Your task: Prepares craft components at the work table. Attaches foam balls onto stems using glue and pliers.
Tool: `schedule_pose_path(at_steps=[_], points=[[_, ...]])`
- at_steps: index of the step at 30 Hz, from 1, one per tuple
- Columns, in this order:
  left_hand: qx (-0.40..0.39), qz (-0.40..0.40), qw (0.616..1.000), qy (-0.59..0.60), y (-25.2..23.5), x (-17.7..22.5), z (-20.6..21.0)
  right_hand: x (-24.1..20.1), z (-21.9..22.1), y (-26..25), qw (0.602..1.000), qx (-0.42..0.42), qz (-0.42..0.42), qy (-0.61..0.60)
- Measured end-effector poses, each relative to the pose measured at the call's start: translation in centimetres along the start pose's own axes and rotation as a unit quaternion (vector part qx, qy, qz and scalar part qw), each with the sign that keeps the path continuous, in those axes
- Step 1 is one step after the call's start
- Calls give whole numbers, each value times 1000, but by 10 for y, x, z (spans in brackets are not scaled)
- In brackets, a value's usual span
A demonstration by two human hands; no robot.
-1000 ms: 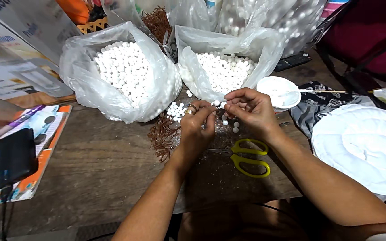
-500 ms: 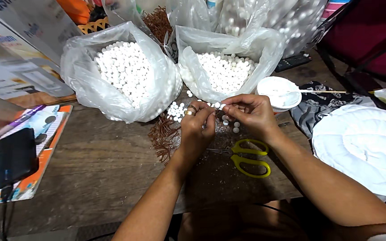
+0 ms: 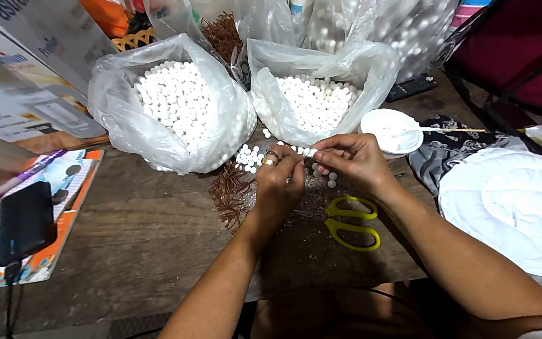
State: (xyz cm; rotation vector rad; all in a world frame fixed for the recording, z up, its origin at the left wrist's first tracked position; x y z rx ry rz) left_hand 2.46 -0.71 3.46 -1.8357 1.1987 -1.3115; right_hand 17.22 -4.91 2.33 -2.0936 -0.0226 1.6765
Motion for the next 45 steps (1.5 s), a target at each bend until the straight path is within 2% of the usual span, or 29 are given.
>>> schedule_pose_path(at_steps=[22, 24, 25, 27, 29, 31, 34, 38, 41, 42, 45], points=[[-1, 13, 1000, 1, 0, 1, 0, -5, 2, -1, 999, 8, -45, 19], [-5, -14, 1000, 23, 0, -4, 0, -6, 2, -1, 999, 11, -49, 20], [-10, -53, 997, 59, 0, -9, 0, -6, 2, 0, 998, 15, -50, 20], [-14, -181, 966, 184, 2, -26, 0, -8, 1, 1, 998, 24, -48, 13], [9, -308, 900, 307, 3, -42, 0, -6, 0, 0, 999, 38, -25, -3], [20, -402, 838, 369, 8, -52, 3, 1, 4, 1, 999, 39, 14, -9], [29, -464, 777, 425, 14, -50, 12, 13, 22, 4, 998, -5, 46, -37], [23, -497, 725, 477, 20, -42, 24, 13, 39, 8, 992, 18, 52, -117], [11, -489, 731, 476, 24, -43, 28, 13, 38, 9, 991, 46, 42, -121], [18, -478, 748, 460, 24, -44, 26, 13, 36, 8, 992, 51, 34, -112], [67, -407, 833, 369, 21, -38, 13, 11, 29, 6, 996, 66, 1, -59]])
Point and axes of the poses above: each hand's wrist, its own y-axis away from the middle knuckle, its own z-axis out of the palm, x = y × z, the point moved 8 cm from there along -y, towards the middle knuckle, and after that the axes turned 2 degrees about -z, right-handed, at the moved point
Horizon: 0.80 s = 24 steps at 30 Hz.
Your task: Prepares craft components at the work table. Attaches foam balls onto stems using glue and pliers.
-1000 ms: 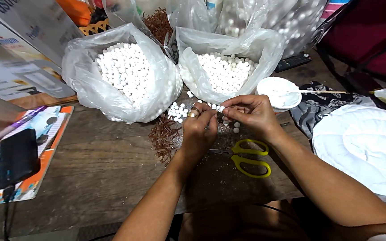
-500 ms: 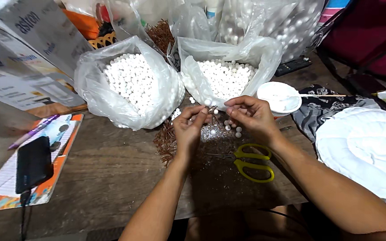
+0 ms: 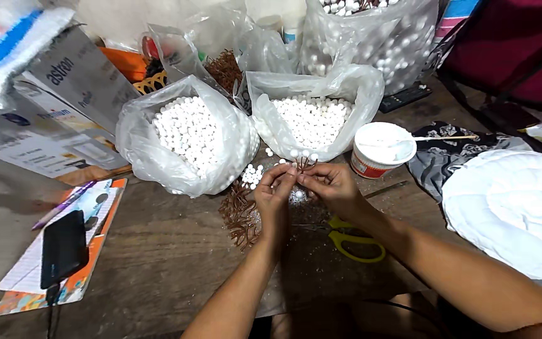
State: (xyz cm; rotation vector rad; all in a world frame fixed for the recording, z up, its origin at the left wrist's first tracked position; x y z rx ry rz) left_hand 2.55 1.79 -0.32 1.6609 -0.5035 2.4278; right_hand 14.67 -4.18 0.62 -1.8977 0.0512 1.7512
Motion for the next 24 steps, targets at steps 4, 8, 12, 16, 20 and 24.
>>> schedule_pose_path(at_steps=[4, 8, 12, 16, 20, 24], points=[[-17, 127, 989, -78, 6, 13, 6, -5, -3, 0, 995, 8, -59, 85], [-17, 166, 980, -112, 7, 14, 7, -9, 0, 3, 976, -3, -105, 189], [-19, 161, 977, -139, 8, 13, 8, -12, 1, 4, 965, -3, -122, 233], [-34, 144, 981, -127, 7, 11, 8, -11, 1, 4, 967, -22, -114, 226], [-40, 141, 985, -93, 2, 12, 1, -28, -17, -1, 966, -69, -91, 230], [-41, 139, 985, -98, -3, 19, -4, -55, -56, -8, 943, 11, -118, 311]])
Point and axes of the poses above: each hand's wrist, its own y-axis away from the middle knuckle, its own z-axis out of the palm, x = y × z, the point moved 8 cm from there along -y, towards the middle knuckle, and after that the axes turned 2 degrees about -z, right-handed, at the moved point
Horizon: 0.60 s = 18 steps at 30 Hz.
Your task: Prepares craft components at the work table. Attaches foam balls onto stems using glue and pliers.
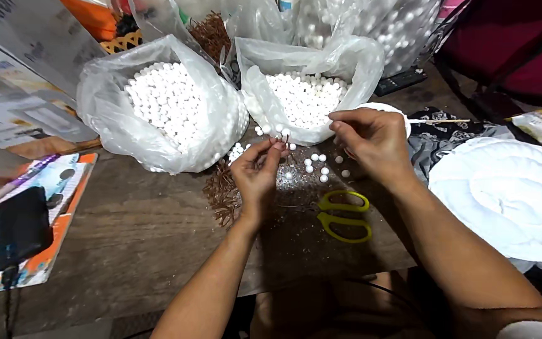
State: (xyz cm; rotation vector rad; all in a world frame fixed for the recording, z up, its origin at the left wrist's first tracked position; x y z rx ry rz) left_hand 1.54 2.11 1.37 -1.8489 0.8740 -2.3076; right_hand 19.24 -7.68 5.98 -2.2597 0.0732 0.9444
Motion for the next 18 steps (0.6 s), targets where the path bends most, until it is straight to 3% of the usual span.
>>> schedule_pose_path(at_steps=[2, 5, 12, 15, 18], points=[[-1, 10, 1000, -19, -2, 2, -2, 0, 1, 1, 997, -8, -21, 70], [-7, 28, 998, -53, -3, 3, -4, 6, 25, 4, 983, -96, -23, 152], [-29, 66, 994, -88, -3, 5, -2, 32, 66, 11, 949, -222, -4, 223], [-24, 67, 993, -93, -3, 5, -2, 31, 65, 11, 954, -215, -2, 209], [-10, 65, 993, -99, -3, 5, -2, 25, 49, 6, 980, -160, 1, 120]])
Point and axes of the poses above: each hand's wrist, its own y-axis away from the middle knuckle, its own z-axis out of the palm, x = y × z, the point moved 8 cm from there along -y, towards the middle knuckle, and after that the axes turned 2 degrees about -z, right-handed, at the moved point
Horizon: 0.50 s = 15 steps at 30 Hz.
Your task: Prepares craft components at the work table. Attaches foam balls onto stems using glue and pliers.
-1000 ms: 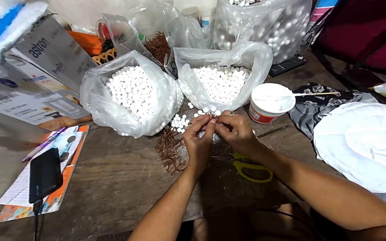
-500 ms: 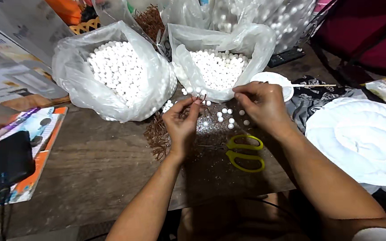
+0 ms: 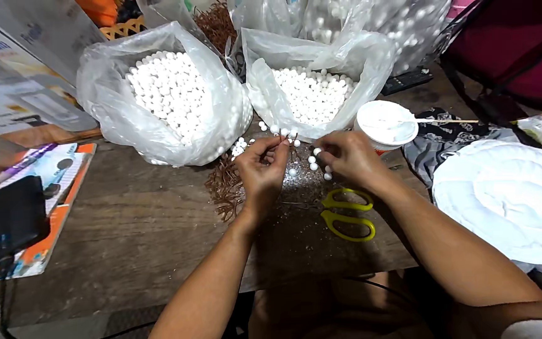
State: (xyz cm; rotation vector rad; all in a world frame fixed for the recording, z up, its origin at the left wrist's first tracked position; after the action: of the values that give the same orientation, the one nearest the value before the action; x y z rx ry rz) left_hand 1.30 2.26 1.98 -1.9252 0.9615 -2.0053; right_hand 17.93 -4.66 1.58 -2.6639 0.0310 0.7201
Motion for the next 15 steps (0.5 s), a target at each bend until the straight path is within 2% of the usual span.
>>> schedule_pose_path(at_steps=[2, 4, 6, 15], points=[[-2, -13, 1000, -5, 1, 0, 1, 0, -17, 1, 990, 65, -1, -122], [-12, -10, 1000, -14, 3, 0, 4, -2, -24, 2, 949, 95, 16, -300], [-18, 8, 1000, -24, 4, 2, 7, -4, -22, 3, 911, 98, 28, -399], [-19, 101, 990, -94, 9, 12, 14, -2, -8, 3, 874, 88, 79, -471]])
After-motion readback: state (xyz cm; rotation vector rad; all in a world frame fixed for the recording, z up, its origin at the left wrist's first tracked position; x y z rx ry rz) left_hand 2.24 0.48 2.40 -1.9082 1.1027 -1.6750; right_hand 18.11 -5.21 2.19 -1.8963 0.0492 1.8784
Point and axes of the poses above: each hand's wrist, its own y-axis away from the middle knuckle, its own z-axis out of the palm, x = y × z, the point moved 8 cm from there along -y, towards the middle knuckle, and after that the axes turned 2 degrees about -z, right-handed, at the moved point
